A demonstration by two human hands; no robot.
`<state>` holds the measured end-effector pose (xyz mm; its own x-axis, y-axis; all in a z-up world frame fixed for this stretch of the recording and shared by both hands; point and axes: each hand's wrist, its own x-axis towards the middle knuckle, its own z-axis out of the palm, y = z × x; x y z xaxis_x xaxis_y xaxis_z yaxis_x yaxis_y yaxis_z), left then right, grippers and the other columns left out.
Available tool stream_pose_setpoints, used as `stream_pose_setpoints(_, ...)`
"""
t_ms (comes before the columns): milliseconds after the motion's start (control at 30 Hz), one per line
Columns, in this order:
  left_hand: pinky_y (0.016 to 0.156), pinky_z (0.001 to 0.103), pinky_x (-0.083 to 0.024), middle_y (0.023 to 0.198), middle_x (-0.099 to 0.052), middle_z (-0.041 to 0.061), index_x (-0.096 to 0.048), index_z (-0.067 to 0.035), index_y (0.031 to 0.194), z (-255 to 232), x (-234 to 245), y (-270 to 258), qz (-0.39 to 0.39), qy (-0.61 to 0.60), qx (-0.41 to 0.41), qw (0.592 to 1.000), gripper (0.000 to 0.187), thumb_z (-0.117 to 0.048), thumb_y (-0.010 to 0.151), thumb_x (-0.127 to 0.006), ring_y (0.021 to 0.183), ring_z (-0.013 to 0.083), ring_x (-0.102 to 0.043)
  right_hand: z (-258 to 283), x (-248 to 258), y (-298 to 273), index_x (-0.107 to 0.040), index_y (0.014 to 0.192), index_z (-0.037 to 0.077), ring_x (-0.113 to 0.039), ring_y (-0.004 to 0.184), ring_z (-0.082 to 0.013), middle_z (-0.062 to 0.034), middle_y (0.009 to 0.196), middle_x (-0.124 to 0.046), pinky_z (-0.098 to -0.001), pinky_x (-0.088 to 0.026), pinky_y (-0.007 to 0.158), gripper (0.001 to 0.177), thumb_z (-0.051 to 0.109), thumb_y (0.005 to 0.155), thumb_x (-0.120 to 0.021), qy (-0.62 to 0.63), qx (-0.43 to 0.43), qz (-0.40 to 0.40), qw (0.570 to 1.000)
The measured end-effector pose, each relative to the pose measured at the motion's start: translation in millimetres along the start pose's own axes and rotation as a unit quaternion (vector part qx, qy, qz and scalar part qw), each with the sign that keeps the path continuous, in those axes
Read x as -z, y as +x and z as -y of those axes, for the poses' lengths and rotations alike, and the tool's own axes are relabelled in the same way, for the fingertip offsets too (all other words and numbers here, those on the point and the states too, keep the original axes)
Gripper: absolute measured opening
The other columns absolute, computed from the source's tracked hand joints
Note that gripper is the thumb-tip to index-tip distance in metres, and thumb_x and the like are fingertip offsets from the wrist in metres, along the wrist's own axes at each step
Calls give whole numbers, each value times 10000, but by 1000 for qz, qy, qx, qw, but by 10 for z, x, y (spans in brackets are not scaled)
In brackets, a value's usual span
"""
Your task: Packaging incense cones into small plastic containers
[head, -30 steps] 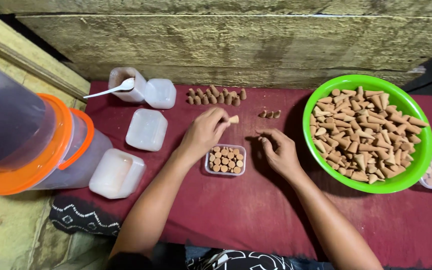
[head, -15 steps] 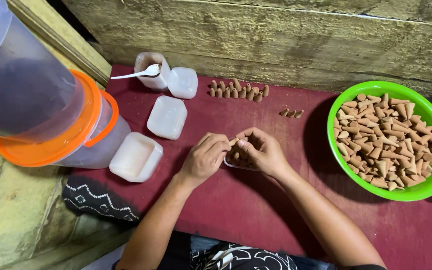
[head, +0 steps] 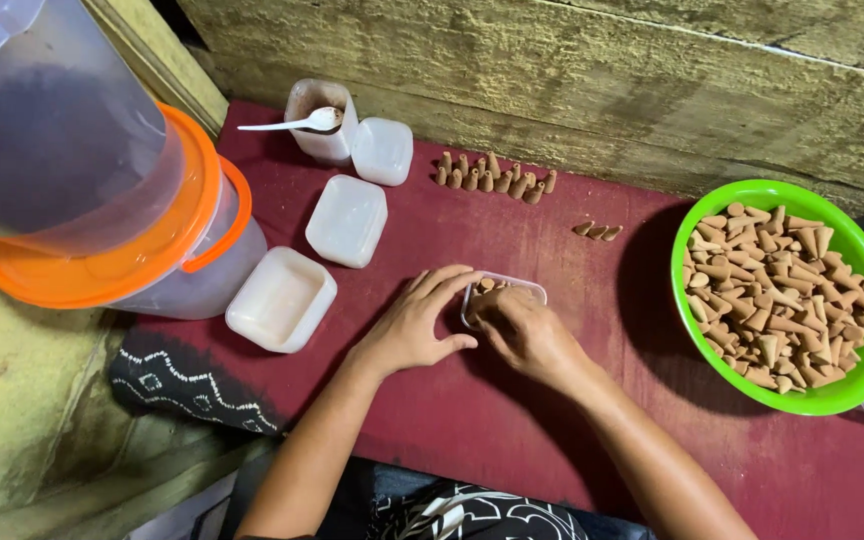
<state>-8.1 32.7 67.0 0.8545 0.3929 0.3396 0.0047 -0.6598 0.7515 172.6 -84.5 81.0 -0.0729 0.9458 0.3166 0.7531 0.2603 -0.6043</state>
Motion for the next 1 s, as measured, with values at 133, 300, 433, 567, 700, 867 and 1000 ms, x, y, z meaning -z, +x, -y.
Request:
stream_pose_setpoints(133, 1090, 536, -402, 1466, -494, 213, -416, -111, 1533, 150, -130, -40, 28, 35, 19, 999, 891, -264, 773, -854, 1304, 425, -509, -373, -254, -153, -665, 977, 77, -674, 856, -391, -141, 930, -676, -450, -572, 747, 140, 81, 857, -737, -32, 78, -28, 996)
stream_pose_setpoints(300, 1024, 531, -444, 1458, -529, 169, -406, -137, 1533, 168, -143, -41, 37, 40, 47, 997, 857, -121, 772, -799, 1281, 409, -535, -369, -305, -156, -691, 944, 108, -641, 854, -360, -111, 999, -653, -427, -558, 726, 30, 107, 914, -689, -75, 110, -61, 989)
stream_pose_setpoints(433, 1025, 513, -451, 1433, -551, 160, -425, -141, 1517, 239, -202, -51, 34, 34, 46, 998, 814, -103, 775, -757, 1268, 395, -552, -314, -245, -160, -710, 1012, 115, -639, 896, -358, -113, 1032, -656, -427, -561, 718, 93, 124, 943, -649, -79, 106, -56, 990)
stream_pose_setpoints(567, 994, 503, -471, 1398, -578, 144, -502, -140, 1421, 339, -259, -70, 23, 38, 38, 998, 709, -136, 773, -790, 1231, 386, -584, -260, -180, -139, -727, 1006, 91, -639, 882, -374, -133, 1002, -657, -440, -569, 727, 115, 82, 925, -646, -70, 127, -67, 987)
stream_pose_setpoints(700, 965, 504, -485, 1366, -598, 147, -545, -142, 1327, 352, -261, -77, 18, 39, 30, 999, 575, -165, 809, -793, 1202, 395, -602, -181, -124, -122, -741, 1004, 86, -645, 922, -374, -141, 1016, -662, -451, -573, 746, 129, 83, 921, -642, -64, 137, -78, 985)
stream_pose_setpoints(867, 969, 512, -488, 1380, -589, 159, -526, -134, 1364, 311, -241, -60, 23, 44, 28, 998, 629, -149, 798, -800, 1212, 399, -599, -116, -46, -191, -737, 1063, 76, -643, 959, -383, -148, 1074, -664, -476, -569, 755, 165, 142, 961, -626, -34, 122, -89, 988)
stream_pose_setpoints(1000, 995, 508, -478, 1391, -578, 169, -517, -130, 1394, 296, -239, -55, 24, 51, 31, 998, 666, -158, 794, -805, 1252, 396, -582, -381, -75, -430, -753, 1023, 119, -652, 981, -360, -111, 1063, -659, -467, -545, 755, 181, 216, 967, -611, -63, 100, -77, 990)
